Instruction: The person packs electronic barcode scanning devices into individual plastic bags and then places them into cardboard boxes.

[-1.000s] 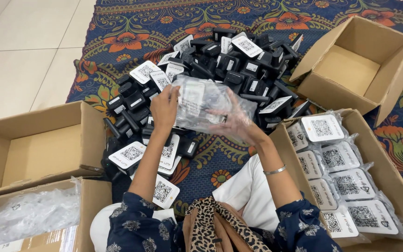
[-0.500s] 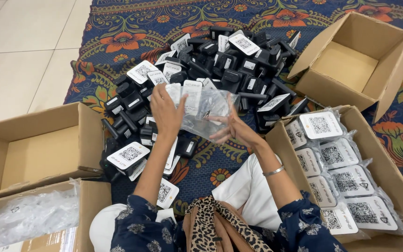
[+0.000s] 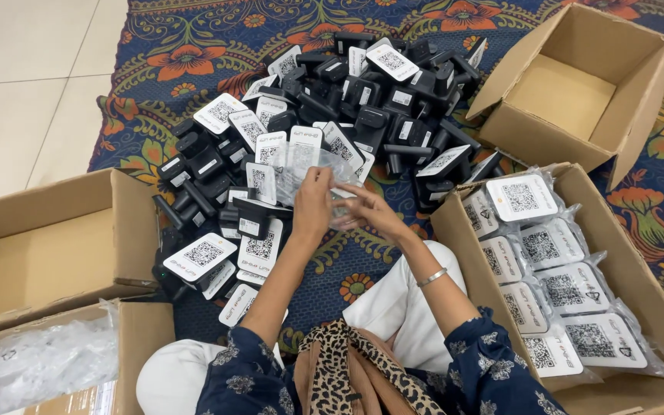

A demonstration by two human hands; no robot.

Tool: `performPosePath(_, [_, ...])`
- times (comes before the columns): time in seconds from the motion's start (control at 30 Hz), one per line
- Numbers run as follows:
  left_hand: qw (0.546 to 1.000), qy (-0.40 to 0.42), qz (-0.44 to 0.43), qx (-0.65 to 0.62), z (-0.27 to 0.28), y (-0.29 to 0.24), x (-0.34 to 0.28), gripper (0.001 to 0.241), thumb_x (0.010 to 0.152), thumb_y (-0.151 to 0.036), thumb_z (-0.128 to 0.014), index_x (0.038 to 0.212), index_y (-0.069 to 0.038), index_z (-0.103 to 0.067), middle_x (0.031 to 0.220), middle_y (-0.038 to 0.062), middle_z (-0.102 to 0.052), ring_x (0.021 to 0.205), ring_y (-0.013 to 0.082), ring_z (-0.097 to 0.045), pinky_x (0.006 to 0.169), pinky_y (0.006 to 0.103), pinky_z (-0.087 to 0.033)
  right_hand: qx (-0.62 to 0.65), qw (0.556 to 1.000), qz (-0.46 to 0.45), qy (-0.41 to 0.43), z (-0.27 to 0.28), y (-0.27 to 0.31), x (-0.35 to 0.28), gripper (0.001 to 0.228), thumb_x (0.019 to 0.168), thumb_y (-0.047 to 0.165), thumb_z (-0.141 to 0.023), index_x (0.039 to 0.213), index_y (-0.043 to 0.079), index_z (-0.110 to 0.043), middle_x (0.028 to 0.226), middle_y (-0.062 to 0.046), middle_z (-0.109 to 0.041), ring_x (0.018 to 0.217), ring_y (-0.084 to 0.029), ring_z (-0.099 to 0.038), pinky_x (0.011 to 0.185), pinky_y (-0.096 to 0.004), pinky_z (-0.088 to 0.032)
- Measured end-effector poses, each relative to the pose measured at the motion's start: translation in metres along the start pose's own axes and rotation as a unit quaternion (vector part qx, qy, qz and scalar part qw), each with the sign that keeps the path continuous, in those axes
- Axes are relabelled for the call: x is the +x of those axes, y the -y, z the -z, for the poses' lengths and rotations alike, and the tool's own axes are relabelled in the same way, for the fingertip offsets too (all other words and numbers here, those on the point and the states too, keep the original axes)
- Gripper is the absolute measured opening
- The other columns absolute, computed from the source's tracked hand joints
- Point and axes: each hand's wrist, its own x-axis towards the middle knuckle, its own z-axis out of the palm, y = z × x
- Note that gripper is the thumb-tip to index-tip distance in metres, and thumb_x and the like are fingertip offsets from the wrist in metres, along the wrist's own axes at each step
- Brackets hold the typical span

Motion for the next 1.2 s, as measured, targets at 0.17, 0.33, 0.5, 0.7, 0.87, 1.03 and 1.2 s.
performPosePath(0.17, [0.999,-0.043,0.002,-0.032,0.01,0.004,0.001,0.011,0.085,0.008,-0.057,0.093,0.001,-0.058,0.099,0.015,-0.061,0.09,0.0365,-0.067,0.077,0.0467,-0.052,0.137,0.966,0.043,-0.216,0.092,-0.102,0.042,0.047,0.108,0.029,-0.063,0.138,-0.008,-0.06,0.115,-0.017,-0.073,0.096,-0.021,-0.071,0.083,-0.031,-0.059])
performPosePath(0.33, [0.997,-0.067,0.001,-0.042,0.022,-0.002,0.005,0.013,0.087,0.008,-0.056,0.097,0.001,-0.063,0.104,0.015,-0.063,0.089,0.0352,-0.068,0.077,0.0453,-0.053,0.164,0.917,-0.01,-0.364,0.165,-0.204,0.142,0.041,0.092,0.015,-0.073,0.127,0.001,-0.058,0.107,-0.007,-0.072,0.096,-0.017,-0.071,0.088,-0.031,-0.059])
performPosePath(0.5, [0.994,-0.101,0.021,-0.017,0.038,-0.01,0.01,0.011,0.094,0.0,-0.06,0.1,-0.003,-0.068,0.113,0.013,-0.068,0.094,0.033,-0.07,0.079,0.0425,-0.055,-0.208,0.868,-0.05,-0.447,0.16,-0.214,0.204,0.047,0.08,0.014,-0.084,0.123,0.004,-0.067,0.109,-0.011,-0.073,0.096,-0.019,-0.069,0.085,-0.035,-0.054])
performPosePath(0.7, [0.986,-0.138,0.033,0.083,0.054,-0.023,0.016,0.016,0.101,-0.011,-0.061,0.113,-0.006,-0.069,0.097,0.012,-0.071,0.093,0.0337,-0.068,0.077,0.0442,-0.052,-0.234,0.828,0.021,-0.509,0.162,-0.218,0.203,0.04,0.09,0.029,-0.082,0.122,0.008,-0.071,0.104,-0.012,-0.076,0.09,-0.021,-0.071,0.083,-0.034,-0.054])
performPosePath(0.87, [0.978,-0.171,0.03,0.115,0.046,-0.013,0.021,0.012,0.101,-0.015,-0.062,0.107,-0.009,-0.069,0.091,0.008,-0.073,0.085,0.0314,-0.067,0.069,0.0429,-0.052,-0.033,0.87,0.054,-0.489,0.143,-0.119,0.121,0.038,0.1,0.032,-0.065,0.125,0.003,-0.065,0.108,-0.012,-0.073,0.093,-0.023,-0.073,0.073,-0.038,-0.063])
performPosePath(1.03, [0.976,-0.179,-0.01,0.119,0.033,-0.012,0.026,0.011,0.101,-0.017,-0.061,0.105,-0.011,-0.069,0.089,0.008,-0.071,0.079,0.0309,-0.069,0.065,0.042,-0.052,0.108,0.89,0.139,-0.42,0.13,-0.012,0.016,0.045,0.104,0.038,-0.049,0.133,0.004,-0.054,0.114,-0.01,-0.073,0.095,-0.021,-0.076,0.071,-0.039,-0.069])
performPosePath(1.2, [0.985,-0.159,-0.004,0.065,0.024,-0.022,0.035,0.013,0.102,-0.022,-0.063,0.101,-0.011,-0.071,0.092,0.008,-0.073,0.075,0.0337,-0.07,0.062,0.0425,-0.053,0.135,0.922,0.187,-0.312,0.137,0.029,-0.062,0.048,0.113,0.044,-0.049,0.132,0.001,-0.061,0.107,-0.01,-0.075,0.069,-0.014,-0.069,0.042,-0.022,-0.045])
